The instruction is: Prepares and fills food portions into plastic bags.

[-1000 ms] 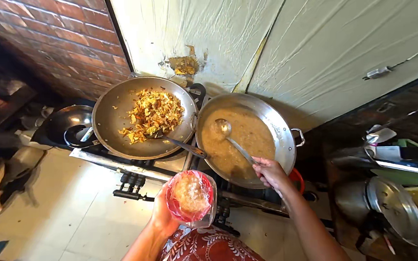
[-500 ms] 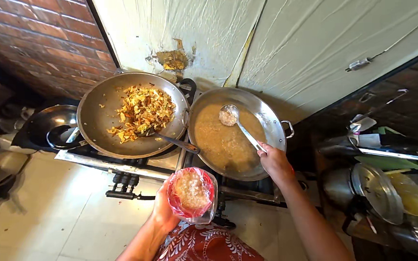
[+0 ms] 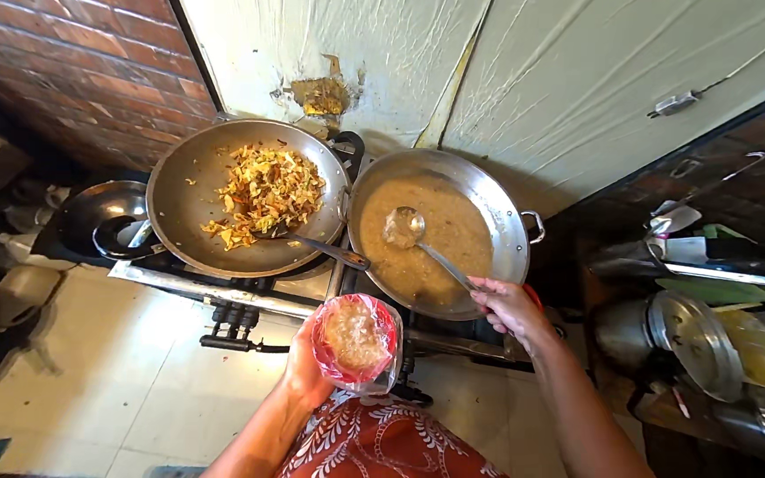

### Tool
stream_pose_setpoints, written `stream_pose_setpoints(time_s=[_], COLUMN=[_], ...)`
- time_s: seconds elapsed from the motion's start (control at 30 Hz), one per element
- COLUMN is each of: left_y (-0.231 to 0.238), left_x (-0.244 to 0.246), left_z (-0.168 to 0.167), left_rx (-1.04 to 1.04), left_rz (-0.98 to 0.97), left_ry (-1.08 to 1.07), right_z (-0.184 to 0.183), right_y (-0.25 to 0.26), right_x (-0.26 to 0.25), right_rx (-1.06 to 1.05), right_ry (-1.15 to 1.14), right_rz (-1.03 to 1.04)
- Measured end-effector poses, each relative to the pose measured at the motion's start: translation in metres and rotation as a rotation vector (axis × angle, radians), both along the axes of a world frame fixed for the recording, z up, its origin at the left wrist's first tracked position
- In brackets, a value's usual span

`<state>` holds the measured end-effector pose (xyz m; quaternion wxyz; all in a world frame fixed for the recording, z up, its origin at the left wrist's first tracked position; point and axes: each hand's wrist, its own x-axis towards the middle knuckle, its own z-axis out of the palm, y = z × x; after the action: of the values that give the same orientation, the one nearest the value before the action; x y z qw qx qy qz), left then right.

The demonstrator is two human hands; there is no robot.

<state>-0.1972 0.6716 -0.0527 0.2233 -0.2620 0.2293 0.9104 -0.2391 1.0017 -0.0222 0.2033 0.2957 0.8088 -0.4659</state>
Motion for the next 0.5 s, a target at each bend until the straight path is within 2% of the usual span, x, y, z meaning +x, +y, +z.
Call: stream_pose_setpoints(time_s=[0.2, 0.5], left_y=[0.012, 0.052], left_x=[-0.003, -0.024], left_z=[0.003, 0.015], left_rx=[-0.024, -0.042], left_rz=[-0.035, -0.181], left_ry=[0.001, 0.03], right_z=[0.014, 0.036], right_y=[0.015, 0.042], right_x=[0.032, 0.071], right_rx=[-0.046, 0.048], right_ry=[0.035, 0.109], right_rz=[-0.037, -0.041])
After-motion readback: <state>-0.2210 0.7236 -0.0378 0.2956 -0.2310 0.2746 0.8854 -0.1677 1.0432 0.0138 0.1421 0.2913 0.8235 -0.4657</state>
